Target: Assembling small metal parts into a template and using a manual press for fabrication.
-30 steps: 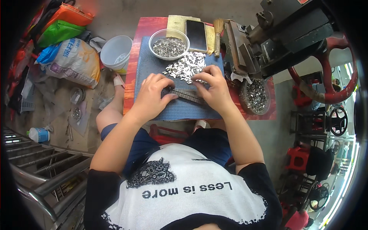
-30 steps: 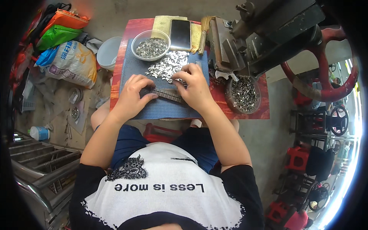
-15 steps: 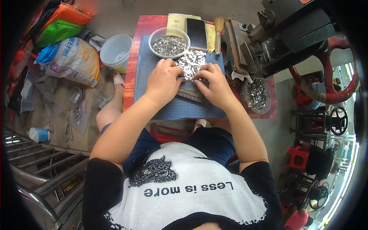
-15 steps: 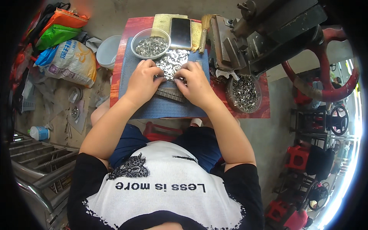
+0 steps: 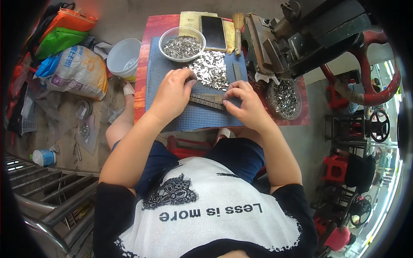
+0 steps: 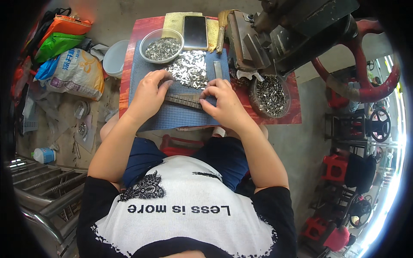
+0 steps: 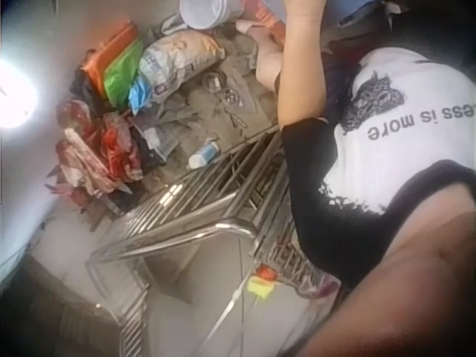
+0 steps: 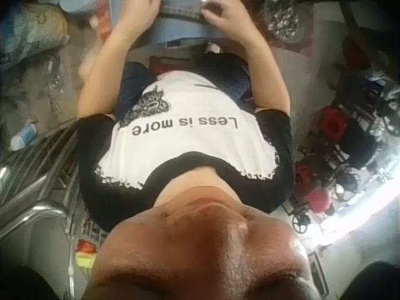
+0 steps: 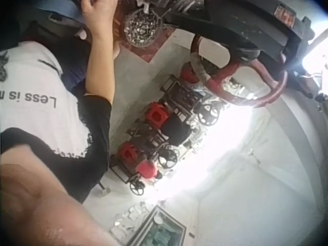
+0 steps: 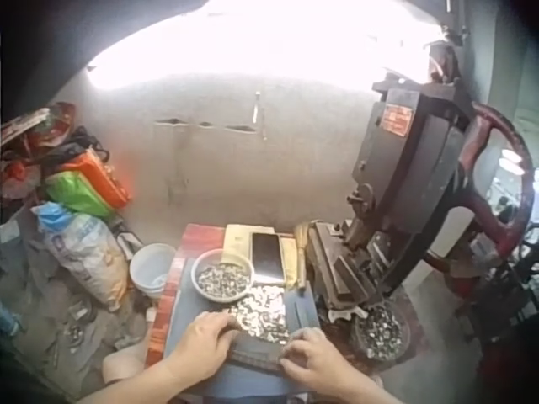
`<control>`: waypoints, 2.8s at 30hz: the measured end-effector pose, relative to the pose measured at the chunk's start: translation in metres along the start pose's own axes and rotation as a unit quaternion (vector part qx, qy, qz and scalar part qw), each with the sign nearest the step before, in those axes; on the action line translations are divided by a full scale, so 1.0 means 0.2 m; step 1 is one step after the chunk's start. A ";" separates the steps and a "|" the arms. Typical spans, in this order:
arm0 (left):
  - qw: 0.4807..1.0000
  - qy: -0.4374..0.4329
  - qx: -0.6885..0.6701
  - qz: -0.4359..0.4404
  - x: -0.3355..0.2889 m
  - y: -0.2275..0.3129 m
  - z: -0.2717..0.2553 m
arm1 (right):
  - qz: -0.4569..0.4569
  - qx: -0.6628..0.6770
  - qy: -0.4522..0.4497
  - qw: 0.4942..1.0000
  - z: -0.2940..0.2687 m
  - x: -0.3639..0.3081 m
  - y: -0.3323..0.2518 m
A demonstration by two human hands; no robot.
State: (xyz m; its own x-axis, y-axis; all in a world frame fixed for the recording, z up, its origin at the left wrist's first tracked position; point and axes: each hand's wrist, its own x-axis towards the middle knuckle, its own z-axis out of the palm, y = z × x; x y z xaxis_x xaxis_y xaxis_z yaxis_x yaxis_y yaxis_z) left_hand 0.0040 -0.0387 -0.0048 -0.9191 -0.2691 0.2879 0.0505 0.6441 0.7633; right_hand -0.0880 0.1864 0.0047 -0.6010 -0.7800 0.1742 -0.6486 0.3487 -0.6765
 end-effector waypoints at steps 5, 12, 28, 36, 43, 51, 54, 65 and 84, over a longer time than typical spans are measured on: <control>0.997 -0.031 -0.056 -0.050 -0.01 -0.01 -0.04 | 0.000 -0.023 0.004 1.000 0.03 -0.04 -0.04; 0.994 -0.059 -0.063 -0.065 -0.02 -0.05 -0.10 | -0.029 -0.066 0.052 0.996 0.06 -0.06 -0.07; 0.991 -0.128 -0.007 0.049 -0.05 -0.08 -0.12 | 0.036 -0.002 0.024 0.999 0.01 0.05 -0.04; 0.985 -0.173 0.003 0.025 -0.04 -0.06 -0.15 | 0.006 -0.037 -0.049 0.998 0.02 0.05 -0.11; 0.989 -0.147 -0.001 -0.006 -0.11 -0.03 -0.18 | 0.040 0.033 -0.048 0.997 -0.01 0.07 -0.10; 0.989 -0.145 -0.021 -0.020 -0.09 -0.05 -0.16 | 0.017 -0.077 0.059 0.995 0.08 0.14 0.00; 0.990 -0.143 -0.020 -0.003 -0.10 -0.05 -0.16 | 0.015 -0.096 0.052 0.994 0.08 0.14 -0.01; 0.990 -0.120 -0.037 -0.059 -0.12 -0.05 -0.14 | -0.056 -0.062 0.095 0.992 0.09 0.10 0.01; 0.980 -0.034 0.135 0.143 0.12 0.02 0.18 | -0.084 -0.016 0.071 0.994 0.09 0.02 -0.07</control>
State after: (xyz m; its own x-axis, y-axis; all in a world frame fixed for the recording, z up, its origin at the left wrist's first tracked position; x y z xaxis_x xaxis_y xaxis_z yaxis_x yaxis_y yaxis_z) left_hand -0.0325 -0.0164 -0.0158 -0.9070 -0.0066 0.4211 0.2139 0.8541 0.4741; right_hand -0.0735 0.1699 0.0022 -0.5415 -0.7478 0.3842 -0.7585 0.2375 -0.6069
